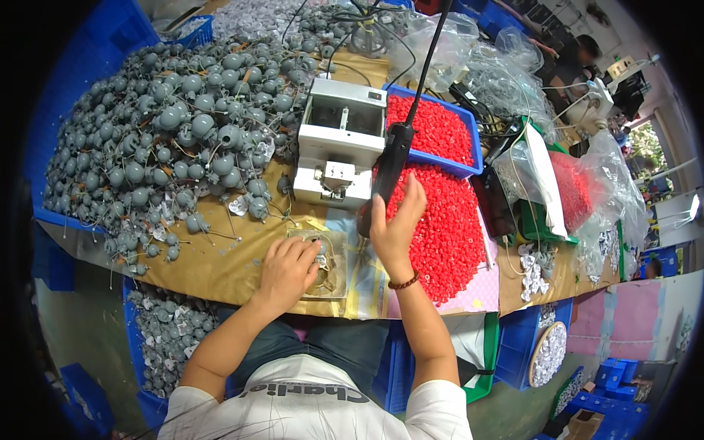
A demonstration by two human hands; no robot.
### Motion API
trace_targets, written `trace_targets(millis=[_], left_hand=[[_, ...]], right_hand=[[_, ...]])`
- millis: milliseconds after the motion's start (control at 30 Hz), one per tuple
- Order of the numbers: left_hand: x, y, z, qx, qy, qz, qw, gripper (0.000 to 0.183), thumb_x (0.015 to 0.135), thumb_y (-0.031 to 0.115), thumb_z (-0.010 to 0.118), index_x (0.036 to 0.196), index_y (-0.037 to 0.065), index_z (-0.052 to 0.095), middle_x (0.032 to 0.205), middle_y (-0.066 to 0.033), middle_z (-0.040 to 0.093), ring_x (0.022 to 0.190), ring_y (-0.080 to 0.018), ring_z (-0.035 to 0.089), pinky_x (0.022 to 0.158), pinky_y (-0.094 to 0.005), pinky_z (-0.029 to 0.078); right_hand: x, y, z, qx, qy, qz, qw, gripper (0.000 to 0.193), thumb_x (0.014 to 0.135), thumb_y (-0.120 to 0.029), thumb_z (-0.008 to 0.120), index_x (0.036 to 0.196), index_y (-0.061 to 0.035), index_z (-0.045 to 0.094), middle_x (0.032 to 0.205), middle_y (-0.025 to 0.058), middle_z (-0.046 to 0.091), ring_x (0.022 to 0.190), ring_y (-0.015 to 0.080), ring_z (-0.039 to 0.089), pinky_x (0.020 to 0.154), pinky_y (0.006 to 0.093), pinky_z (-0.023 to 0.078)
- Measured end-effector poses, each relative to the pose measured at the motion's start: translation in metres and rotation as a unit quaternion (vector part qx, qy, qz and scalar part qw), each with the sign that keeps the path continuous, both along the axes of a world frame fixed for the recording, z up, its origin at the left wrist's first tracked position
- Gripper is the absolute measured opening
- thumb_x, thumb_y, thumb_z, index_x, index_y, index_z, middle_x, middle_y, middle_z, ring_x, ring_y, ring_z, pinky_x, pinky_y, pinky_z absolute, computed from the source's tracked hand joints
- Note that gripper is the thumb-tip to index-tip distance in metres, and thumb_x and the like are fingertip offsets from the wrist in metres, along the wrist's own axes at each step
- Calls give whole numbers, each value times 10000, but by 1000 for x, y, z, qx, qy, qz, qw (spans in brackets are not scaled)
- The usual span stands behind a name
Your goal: Assembling small spherical plastic toy components using an electric screwdriver and an assembly fixture at a factory workstation.
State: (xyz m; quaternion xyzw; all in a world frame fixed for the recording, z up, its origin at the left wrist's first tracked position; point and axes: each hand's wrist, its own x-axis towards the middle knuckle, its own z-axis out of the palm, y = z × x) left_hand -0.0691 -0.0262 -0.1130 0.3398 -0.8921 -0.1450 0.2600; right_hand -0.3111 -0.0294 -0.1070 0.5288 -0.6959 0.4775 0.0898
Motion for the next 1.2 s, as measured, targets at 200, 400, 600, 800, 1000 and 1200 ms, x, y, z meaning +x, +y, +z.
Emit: trace_targets(millis=[200, 400, 600, 800, 1000, 1200], left_hand=[[-5, -4, 1, 6, 16, -2, 1000, 393, 785, 120, 766, 1162, 80, 664, 1076, -78, 671, 1086, -284, 623, 964, -432, 463], [-1, -3, 0, 28, 46, 8, 999, 388, 769, 118, 769, 1140, 75, 665, 1033, -93, 673, 1015, -302, 639, 918, -431, 476], [-4, -4, 2, 44, 59, 8, 997, 366, 769, 140, 775, 1113, 70, 672, 1031, -101, 680, 1000, -310, 641, 893, -435, 478], [-3, -4, 1, 46, 53, 9, 997, 350, 778, 151, 775, 1103, 65, 675, 1011, -106, 676, 980, -317, 637, 883, -444, 480], [-1, -5, -2, 57, 59, 13, 997, 352, 781, 153, 769, 1106, 58, 671, 999, -115, 669, 970, -328, 636, 880, -451, 482], [0, -5, 0, 59, 38, 8, 998, 362, 782, 127, 731, 1132, 70, 657, 999, -88, 657, 997, -294, 630, 875, -447, 466]], right_hand=[[-10, -17, 1, -8, -293, 98, 951, 671, 923, -61, 741, 1490, 28, 394, 1307, 153, 587, 1048, 217, 647, 896, 337, 536], [24, -17, 108, -194, -315, 292, 882, 739, 910, 131, 582, 1547, -26, 240, 972, 111, 638, 805, 190, 667, 753, 323, 563], [36, -68, 112, -157, -360, 336, 856, 685, 879, 150, 649, 1474, -33, 362, 862, 46, 635, 732, 151, 657, 704, 306, 558], [42, -104, 96, -93, -366, 299, 876, 402, 850, 38, 762, 1155, -40, 513, 859, 7, 633, 725, 83, 613, 662, 259, 521], [61, -64, 94, 25, -391, 287, 874, 452, 834, 29, 743, 1225, 12, 517, 854, 35, 657, 718, 124, 660, 663, 280, 553], [80, -2, 79, 19, -380, 333, 863, 445, 830, 124, 687, 1228, 15, 521, 840, 46, 663, 723, 122, 651, 657, 278, 538]])
